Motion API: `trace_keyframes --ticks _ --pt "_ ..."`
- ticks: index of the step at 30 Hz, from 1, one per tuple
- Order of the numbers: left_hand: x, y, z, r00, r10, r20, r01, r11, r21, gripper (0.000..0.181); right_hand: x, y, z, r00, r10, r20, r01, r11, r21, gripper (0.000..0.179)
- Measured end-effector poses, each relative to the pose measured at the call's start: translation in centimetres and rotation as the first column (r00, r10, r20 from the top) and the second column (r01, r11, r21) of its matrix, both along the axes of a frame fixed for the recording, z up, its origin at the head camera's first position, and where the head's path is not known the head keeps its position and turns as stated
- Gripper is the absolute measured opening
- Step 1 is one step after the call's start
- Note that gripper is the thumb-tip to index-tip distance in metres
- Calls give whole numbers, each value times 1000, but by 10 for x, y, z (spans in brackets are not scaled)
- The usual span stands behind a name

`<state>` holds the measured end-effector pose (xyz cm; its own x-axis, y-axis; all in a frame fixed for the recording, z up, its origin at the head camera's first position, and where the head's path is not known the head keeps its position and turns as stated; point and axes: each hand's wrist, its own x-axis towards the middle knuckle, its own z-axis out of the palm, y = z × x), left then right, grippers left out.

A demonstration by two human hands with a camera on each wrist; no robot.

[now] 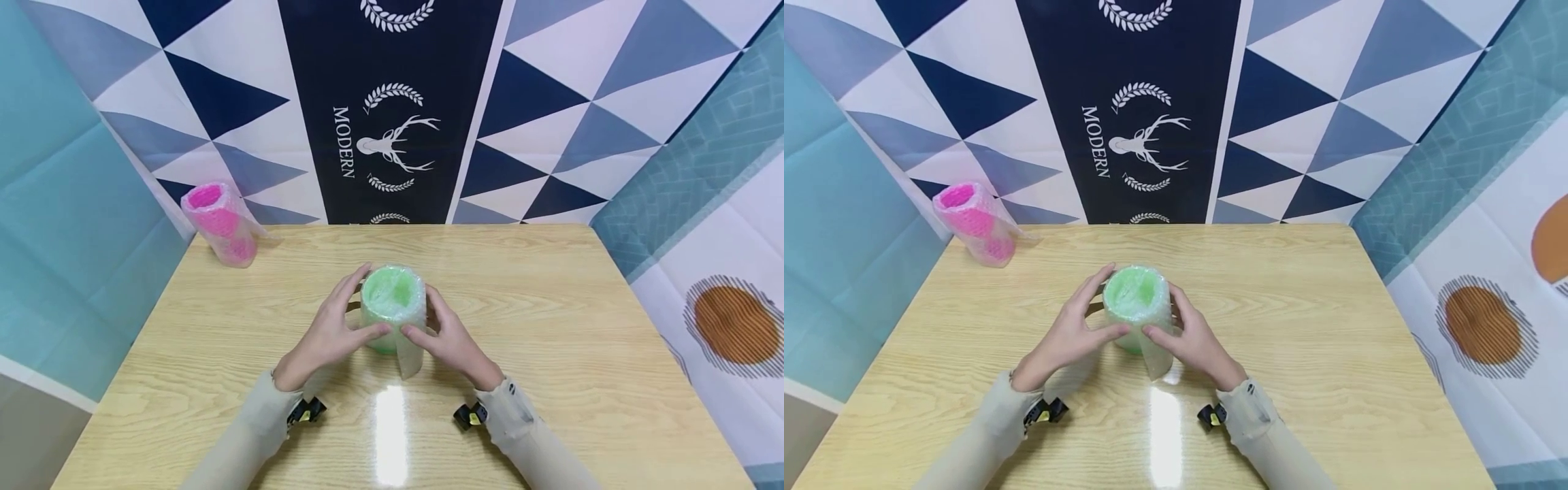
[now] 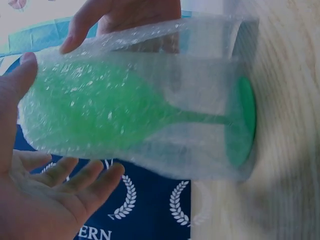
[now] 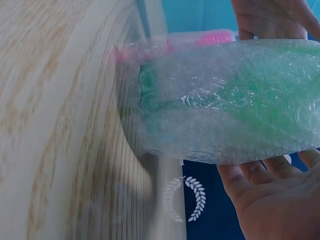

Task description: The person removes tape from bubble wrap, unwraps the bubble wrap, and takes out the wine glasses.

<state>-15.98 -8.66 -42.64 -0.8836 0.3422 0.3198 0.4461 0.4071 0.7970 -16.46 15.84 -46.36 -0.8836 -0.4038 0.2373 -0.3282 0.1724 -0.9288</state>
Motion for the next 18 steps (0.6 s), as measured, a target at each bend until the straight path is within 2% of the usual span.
trace_keyframes --ticks 4,6,11,18 --pt "-2 -5 4 998 -54 -34 55 998 31 96 1 0 0 1000 10 9 -10 1000 5 76" --pt "-2 -7 7 996 -66 -56 66 998 13 94 1 1 -1 1000 13 13 -13 1000 6 76" --pt "-3 -11 15 989 -78 -127 72 996 -48 91 2 2 0 1000 22 22 -22 1000 18 76" --pt "-3 -13 19 974 -103 -201 101 995 -22 83 4 5 1 999 32 8 -32 999 23 75"
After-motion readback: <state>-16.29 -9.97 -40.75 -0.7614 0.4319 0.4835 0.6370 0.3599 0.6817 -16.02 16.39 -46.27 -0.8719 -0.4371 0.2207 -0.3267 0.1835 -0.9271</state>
